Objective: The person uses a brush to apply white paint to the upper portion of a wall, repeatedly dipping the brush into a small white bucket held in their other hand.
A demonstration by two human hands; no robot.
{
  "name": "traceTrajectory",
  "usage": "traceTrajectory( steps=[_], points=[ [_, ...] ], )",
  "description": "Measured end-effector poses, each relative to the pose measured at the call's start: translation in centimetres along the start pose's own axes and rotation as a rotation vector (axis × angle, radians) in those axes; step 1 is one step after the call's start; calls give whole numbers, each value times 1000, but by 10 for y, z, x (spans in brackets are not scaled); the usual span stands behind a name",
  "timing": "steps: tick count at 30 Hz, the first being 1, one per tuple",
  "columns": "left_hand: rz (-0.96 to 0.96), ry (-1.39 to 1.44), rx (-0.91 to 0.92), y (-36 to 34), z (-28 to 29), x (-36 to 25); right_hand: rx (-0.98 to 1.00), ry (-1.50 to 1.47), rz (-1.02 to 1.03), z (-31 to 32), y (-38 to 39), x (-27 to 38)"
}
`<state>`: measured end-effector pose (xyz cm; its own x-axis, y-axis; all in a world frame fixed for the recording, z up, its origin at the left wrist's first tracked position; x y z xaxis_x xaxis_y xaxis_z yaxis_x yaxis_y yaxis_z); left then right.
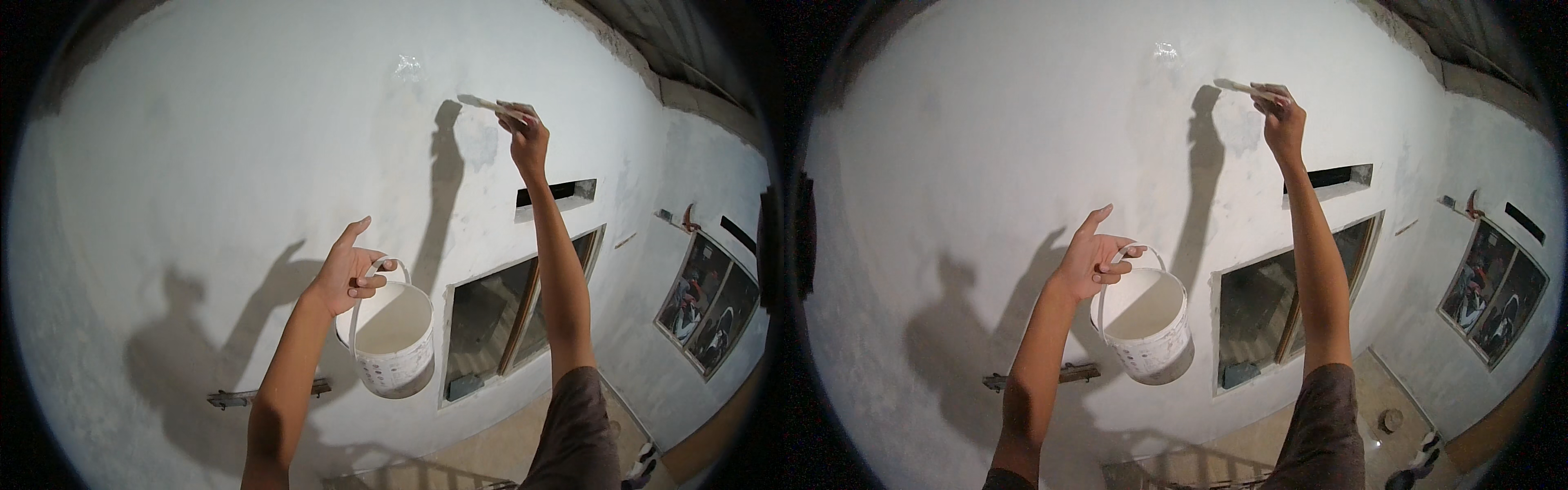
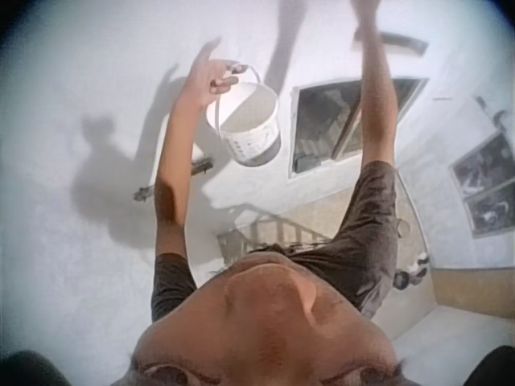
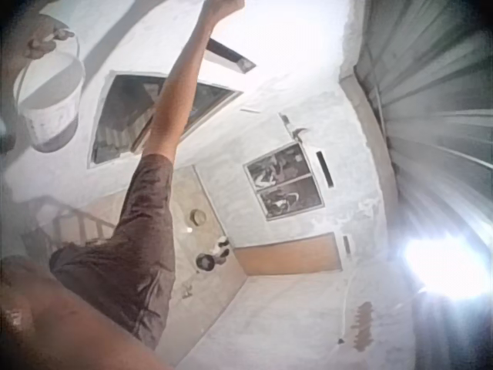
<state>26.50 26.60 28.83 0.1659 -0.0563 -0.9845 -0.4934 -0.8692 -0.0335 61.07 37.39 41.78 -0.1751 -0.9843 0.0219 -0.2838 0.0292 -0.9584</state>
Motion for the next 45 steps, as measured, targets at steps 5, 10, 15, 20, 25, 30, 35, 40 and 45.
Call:
traceTrajectory(
  steps=[5, 10, 15, 20, 25, 30, 35, 40, 45],
  points=[
    [8, 22, 97, -12, -5, -6, 95, 154, 96, -16, -34, -2],
    [30, 107, 132, -8, -4, -6, 303, 460, 89, -13, -7, 5],
    [60, 177, 204, -10, -4, -6, 362, 263, -32, -8, -29, 1],
    [54, 133, 173, -7, -12, -11, 320, 358, 95, -23, -80, -2],
    [58, 139, 157, -6, -17, -13, 142, 233, 237, -23, -96, 5],
    [30, 114, 120, -3, -11, -14, 392, 502, 89, -19, -62, 2],
    [12, 110, 115, -2, -10, -14, 567, 469, -44, -11, -38, 12],
    [15, 93, 134, -2, -9, -13, 537, 489, -31, -25, -84, 9],
    [31, 121, 124, -3, -9, -16, 209, 363, 271, -33, -93, 18]
  ],
)
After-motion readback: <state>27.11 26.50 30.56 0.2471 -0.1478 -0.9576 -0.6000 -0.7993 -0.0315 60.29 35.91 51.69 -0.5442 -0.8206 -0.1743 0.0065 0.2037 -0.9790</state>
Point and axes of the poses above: each hand's wrist, its own y-axis away from the middle knuckle, its own z-axis out of the back of the hand, x = y × z, the point moved 3 cm from there along -y, towards the middle knuckle, and after that the axes turned 4 degrees about -x, right-handed, at the moved point
